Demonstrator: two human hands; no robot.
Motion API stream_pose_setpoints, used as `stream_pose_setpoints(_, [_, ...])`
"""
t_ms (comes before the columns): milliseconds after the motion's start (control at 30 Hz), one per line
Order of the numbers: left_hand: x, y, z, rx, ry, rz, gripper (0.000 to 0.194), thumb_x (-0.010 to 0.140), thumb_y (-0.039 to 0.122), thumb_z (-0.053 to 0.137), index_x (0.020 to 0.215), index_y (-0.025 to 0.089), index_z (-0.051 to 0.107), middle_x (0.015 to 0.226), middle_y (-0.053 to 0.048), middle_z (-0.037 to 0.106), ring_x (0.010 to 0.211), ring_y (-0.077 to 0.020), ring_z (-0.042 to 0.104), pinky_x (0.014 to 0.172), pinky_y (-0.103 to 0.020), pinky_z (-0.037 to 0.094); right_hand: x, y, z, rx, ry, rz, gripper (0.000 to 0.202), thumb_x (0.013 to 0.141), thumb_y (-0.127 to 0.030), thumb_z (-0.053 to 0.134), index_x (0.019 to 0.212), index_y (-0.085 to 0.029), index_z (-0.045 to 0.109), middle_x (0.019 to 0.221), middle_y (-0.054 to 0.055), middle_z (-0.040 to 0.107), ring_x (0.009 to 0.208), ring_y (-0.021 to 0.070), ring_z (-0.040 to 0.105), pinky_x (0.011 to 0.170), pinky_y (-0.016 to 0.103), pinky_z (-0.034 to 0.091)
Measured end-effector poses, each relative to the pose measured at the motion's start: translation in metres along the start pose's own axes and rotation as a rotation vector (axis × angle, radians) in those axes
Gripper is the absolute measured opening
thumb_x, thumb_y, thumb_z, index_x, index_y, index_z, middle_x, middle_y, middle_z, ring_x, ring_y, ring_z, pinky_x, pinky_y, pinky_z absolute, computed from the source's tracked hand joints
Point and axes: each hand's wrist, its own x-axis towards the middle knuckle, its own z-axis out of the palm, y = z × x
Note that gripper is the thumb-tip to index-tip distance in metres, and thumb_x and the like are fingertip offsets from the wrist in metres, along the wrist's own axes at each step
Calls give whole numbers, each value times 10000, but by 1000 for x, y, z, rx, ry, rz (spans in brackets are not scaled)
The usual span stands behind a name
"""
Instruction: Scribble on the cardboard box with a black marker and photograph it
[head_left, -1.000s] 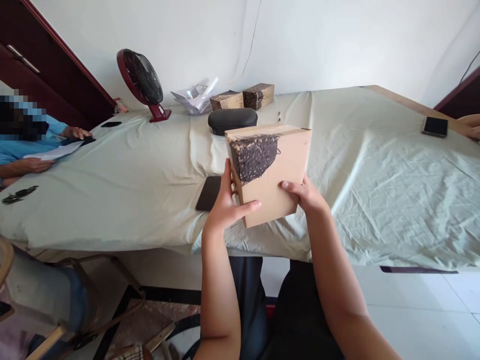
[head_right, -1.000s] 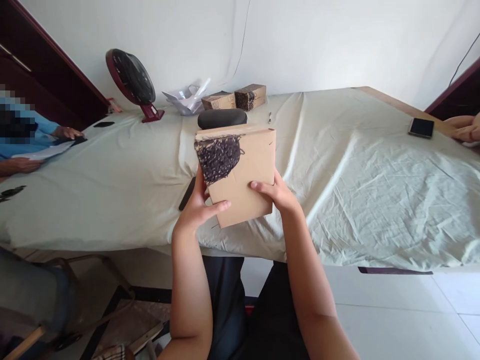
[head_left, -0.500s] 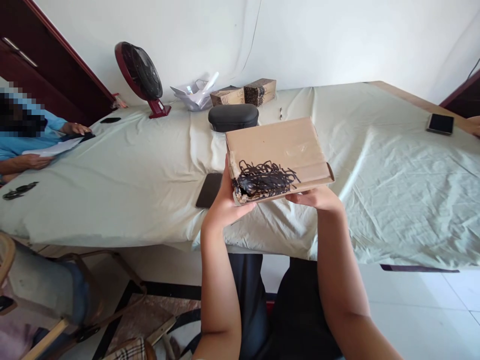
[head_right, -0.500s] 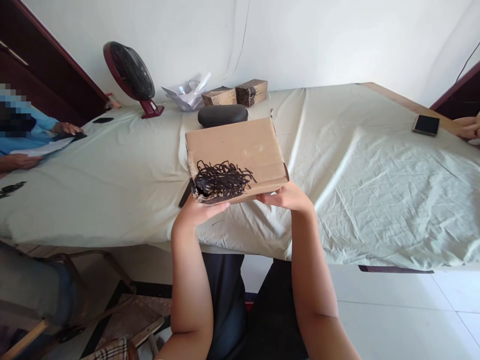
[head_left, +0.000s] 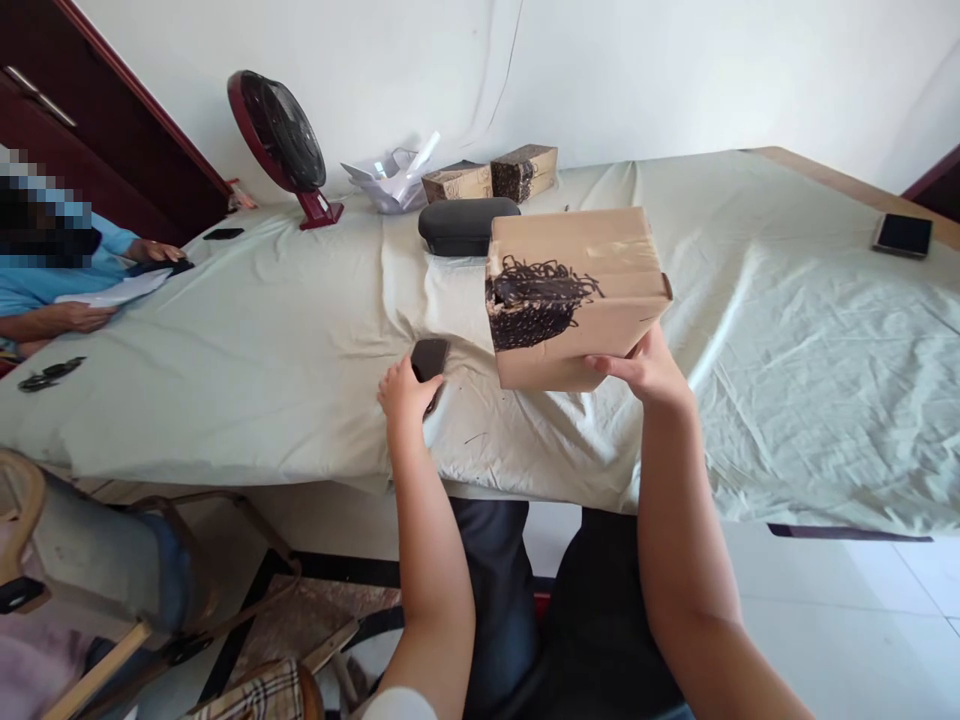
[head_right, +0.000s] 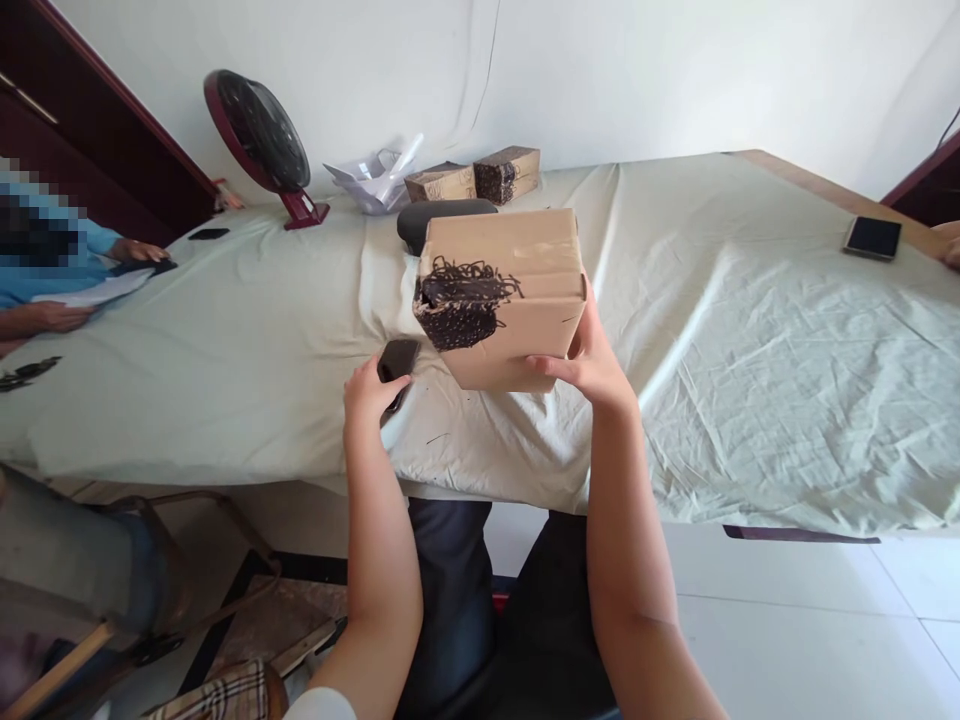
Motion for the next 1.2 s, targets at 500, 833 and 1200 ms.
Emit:
stream_pose_setpoints(500, [26, 25, 28, 87, 145, -150, 577, 815, 521, 835, 1257, 161, 741, 1501, -229, 627, 1426, -463, 552, 1179, -596, 475, 6, 12, 3, -55, 4, -45, 1311, 584, -828, 933, 1680, -398, 356, 1728, 102, 485, 1608, 464, 428, 1296, 641, 440])
stream_pose_setpoints(833, [4, 19, 16, -211, 441, 23, 781, 868, 493, 822, 1544, 200, 562, 1576, -207, 580, 1514, -440, 499, 1270, -648, 375, 11, 24, -2, -83, -28, -101, 1375, 605, -842, 912, 1727, -462, 213, 1826, 52, 319, 1656, 441, 356, 1313, 647, 405])
stream_pose_setpoints(1200, [-39, 50, 24, -1016, -256, 677, 1018, 612, 693, 984, 1440, 249, 594, 1495, -172, 658, 1487, -408, 587, 1282, -587, 442, 5, 15, 14, -1, -153, -42, 1188, 691, -747, 914, 1680, -406, 350, 1752, 57, 458, 1626, 428, 413, 1289, 638, 455])
